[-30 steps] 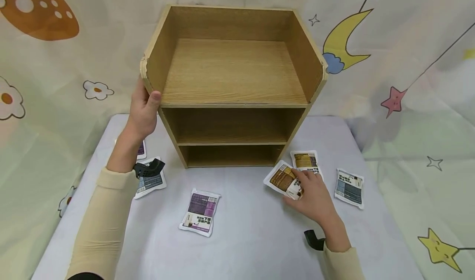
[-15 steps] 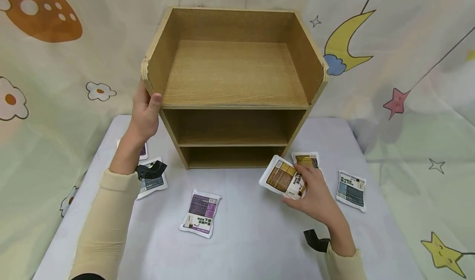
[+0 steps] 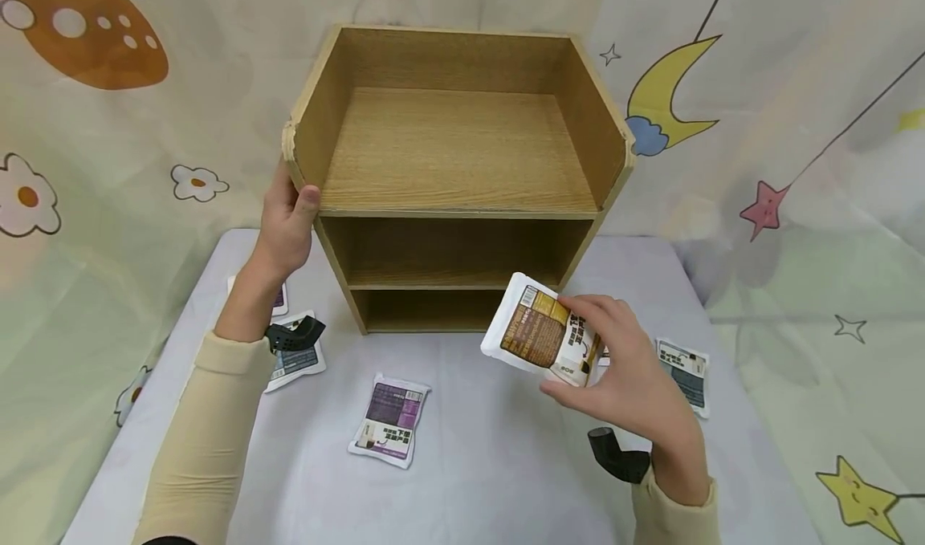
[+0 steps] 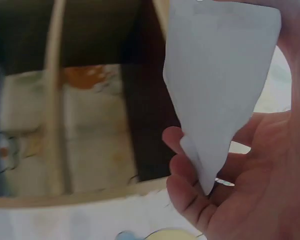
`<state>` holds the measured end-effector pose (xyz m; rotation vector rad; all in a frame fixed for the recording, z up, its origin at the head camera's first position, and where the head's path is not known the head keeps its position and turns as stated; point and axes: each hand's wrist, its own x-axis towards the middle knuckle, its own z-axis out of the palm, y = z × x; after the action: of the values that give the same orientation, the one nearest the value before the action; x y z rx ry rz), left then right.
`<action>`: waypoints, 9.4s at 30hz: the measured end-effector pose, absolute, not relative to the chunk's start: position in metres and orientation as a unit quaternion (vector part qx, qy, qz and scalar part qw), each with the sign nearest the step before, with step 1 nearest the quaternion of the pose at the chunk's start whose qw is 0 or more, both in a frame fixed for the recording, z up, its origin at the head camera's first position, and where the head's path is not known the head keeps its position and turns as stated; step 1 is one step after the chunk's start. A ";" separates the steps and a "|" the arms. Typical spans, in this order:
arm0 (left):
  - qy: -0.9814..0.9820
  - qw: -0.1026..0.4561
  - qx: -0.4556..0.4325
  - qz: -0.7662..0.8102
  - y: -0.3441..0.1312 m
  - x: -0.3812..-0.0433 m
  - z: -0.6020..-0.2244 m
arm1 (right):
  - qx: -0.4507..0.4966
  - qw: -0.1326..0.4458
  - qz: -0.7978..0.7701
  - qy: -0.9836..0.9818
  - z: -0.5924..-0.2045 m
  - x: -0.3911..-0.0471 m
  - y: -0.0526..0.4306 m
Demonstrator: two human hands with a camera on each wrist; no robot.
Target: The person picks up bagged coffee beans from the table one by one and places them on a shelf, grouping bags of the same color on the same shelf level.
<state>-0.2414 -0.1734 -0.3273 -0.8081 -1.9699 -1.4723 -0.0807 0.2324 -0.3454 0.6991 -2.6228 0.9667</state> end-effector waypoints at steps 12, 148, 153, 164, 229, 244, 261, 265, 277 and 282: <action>-0.709 0.256 -0.299 -0.585 -0.172 -0.242 -0.343 | 0.294 0.165 0.325 -0.883 -0.298 -0.097 0.209; -0.744 0.265 -0.287 -0.542 -0.159 -0.216 -0.319 | 0.169 0.066 0.161 -0.970 -0.244 -0.249 0.052; -0.750 0.257 -0.288 -0.537 -0.159 -0.216 -0.320 | 0.168 0.062 0.162 -0.970 -0.245 -0.251 0.054; -0.750 0.258 -0.290 -0.536 -0.158 -0.217 -0.320 | 0.162 0.086 0.202 -0.962 -0.243 -0.248 0.057; -0.749 0.215 -0.258 -0.571 -0.160 -0.216 -0.323 | 0.112 -0.058 0.611 -0.781 -0.490 -0.176 0.407; -0.755 0.218 -0.263 -0.560 -0.158 -0.215 -0.322 | 0.129 -0.129 0.368 -0.912 -0.522 -0.200 0.390; -0.759 0.220 -0.263 -0.553 -0.171 -0.243 -0.351 | 0.132 -0.100 0.179 -0.970 -0.530 -0.191 0.366; -0.762 0.220 -0.263 -0.549 -0.171 -0.244 -0.353 | 0.139 -0.088 0.219 -0.962 -0.535 -0.190 0.368; -0.752 0.236 -0.266 -0.555 -0.169 -0.241 -0.349 | 0.163 -0.090 0.312 -0.932 -0.511 -0.184 0.359; -0.748 0.254 -0.267 -0.553 -0.167 -0.239 -0.344 | 0.200 -0.106 0.370 -0.901 -0.468 -0.172 0.346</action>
<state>-0.2385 -0.1673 -0.3444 -0.7248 -2.0319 -1.5021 -0.1715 0.3461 -0.4681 0.6747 -3.0387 1.2467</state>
